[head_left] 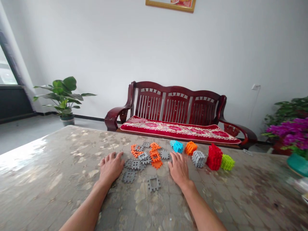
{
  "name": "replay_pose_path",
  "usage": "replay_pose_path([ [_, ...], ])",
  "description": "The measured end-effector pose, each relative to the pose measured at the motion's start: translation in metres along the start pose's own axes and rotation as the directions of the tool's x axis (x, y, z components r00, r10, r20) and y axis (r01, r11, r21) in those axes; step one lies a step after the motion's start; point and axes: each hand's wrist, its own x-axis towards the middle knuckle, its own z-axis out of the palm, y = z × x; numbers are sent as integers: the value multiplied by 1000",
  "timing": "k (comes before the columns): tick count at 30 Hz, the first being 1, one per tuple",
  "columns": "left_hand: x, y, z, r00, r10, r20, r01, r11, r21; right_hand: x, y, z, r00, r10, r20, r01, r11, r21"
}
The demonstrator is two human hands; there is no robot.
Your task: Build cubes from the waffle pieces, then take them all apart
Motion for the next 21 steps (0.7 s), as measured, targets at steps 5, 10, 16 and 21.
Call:
replay_pose_path([
  [5,0,0,-2,1000,-8,-2,8,1000,3,17,-3,9,993,-51,106,51,999,4],
  [10,1,-1,2,1000,-13,-6,13,1000,-6,28,-5,6,981,-81,178,76,997,34],
  [16,2,-2,5,1000,-10,-23,9,1000,-11,24,-6,0,990,-64,124,57,997,54],
  [21,1,-2,4,1000,-5,-16,5,1000,-6,17,-3,-5,994,-14,111,2,994,109],
])
